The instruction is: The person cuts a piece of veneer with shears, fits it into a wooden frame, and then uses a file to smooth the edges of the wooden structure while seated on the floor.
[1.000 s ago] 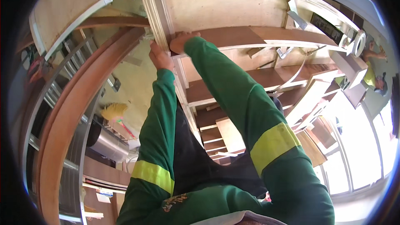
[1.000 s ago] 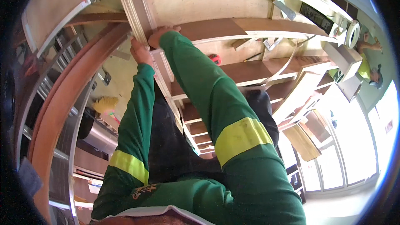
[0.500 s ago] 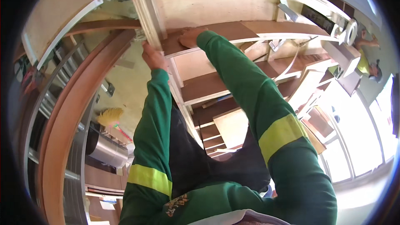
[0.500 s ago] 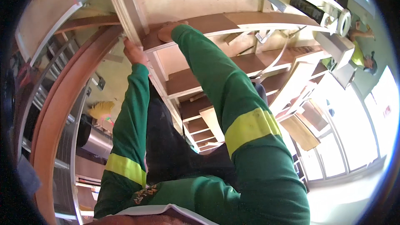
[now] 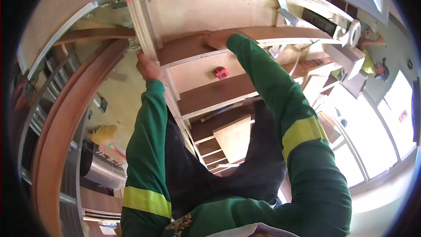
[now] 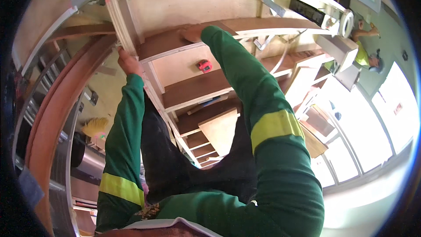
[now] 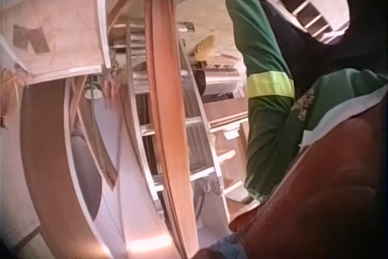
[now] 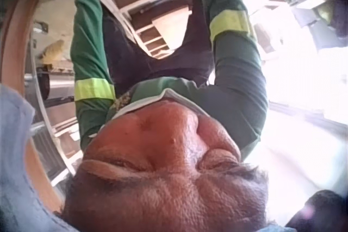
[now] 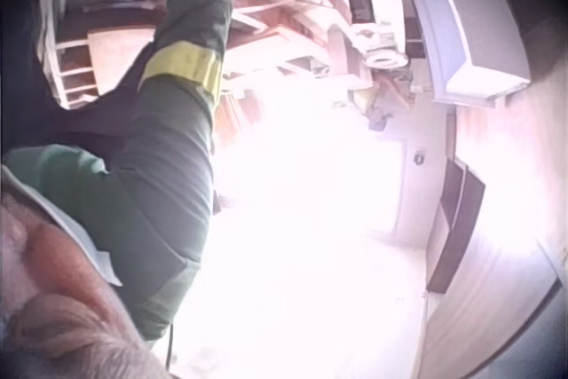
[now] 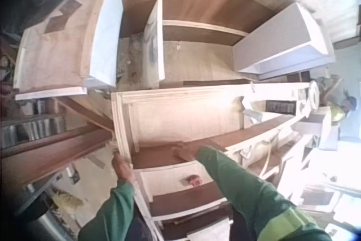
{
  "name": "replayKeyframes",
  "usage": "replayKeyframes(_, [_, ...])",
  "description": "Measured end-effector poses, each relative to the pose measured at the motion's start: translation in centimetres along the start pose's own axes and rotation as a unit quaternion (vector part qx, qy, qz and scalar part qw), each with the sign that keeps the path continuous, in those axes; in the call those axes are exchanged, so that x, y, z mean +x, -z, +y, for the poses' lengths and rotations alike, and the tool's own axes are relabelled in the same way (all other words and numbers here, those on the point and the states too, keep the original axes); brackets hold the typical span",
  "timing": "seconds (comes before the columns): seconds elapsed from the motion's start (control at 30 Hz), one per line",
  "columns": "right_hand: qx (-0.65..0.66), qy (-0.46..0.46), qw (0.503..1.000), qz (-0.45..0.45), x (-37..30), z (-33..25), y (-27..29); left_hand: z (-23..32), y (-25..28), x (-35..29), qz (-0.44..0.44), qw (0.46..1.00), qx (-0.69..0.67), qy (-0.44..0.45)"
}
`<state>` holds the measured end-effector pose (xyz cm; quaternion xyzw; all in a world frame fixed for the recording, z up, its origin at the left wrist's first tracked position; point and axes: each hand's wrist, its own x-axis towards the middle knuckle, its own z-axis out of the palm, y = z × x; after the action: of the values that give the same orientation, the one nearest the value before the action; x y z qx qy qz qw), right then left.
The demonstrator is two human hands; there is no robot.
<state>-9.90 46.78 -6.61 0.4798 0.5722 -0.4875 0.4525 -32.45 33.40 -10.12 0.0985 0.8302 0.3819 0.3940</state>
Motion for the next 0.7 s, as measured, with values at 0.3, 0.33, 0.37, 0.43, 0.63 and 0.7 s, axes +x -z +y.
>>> replayKeyframes(0.3, [-0.082, 0.005, 0.996, 0.045, 0.2, 15.5, 0.9, 0.2, 0.4, 0.5, -0.037, 0.997, 0.020, -0.058])
replayKeyframes(0.33, [-0.079, -0.005, 0.995, 0.061, 0.8, 13.8, 0.3, -0.5, 0.4, 1.3, -0.013, 0.996, 0.026, -0.085])
replayKeyframes(0.37, [-0.068, -0.010, 0.995, 0.073, 1.7, 11.3, -0.8, -0.6, 0.5, 1.2, 0.028, 0.988, 0.019, -0.150])
replayKeyframes(0.43, [-0.014, 0.014, 0.996, 0.085, 3.3, 4.4, -2.6, 2.7, -0.6, 0.8, -0.007, 0.970, 0.014, -0.244])
replayKeyframes(0.63, [0.084, 0.164, 0.977, 0.104, 0.6, -6.3, -4.0, 11.0, -4.2, -1.9, -0.453, 0.836, 0.242, -0.191])
replayKeyframes(0.7, [0.086, 0.179, 0.975, 0.102, 0.3, -0.7, -2.8, 9.6, -6.7, 0.1, -0.546, 0.765, 0.324, -0.106])
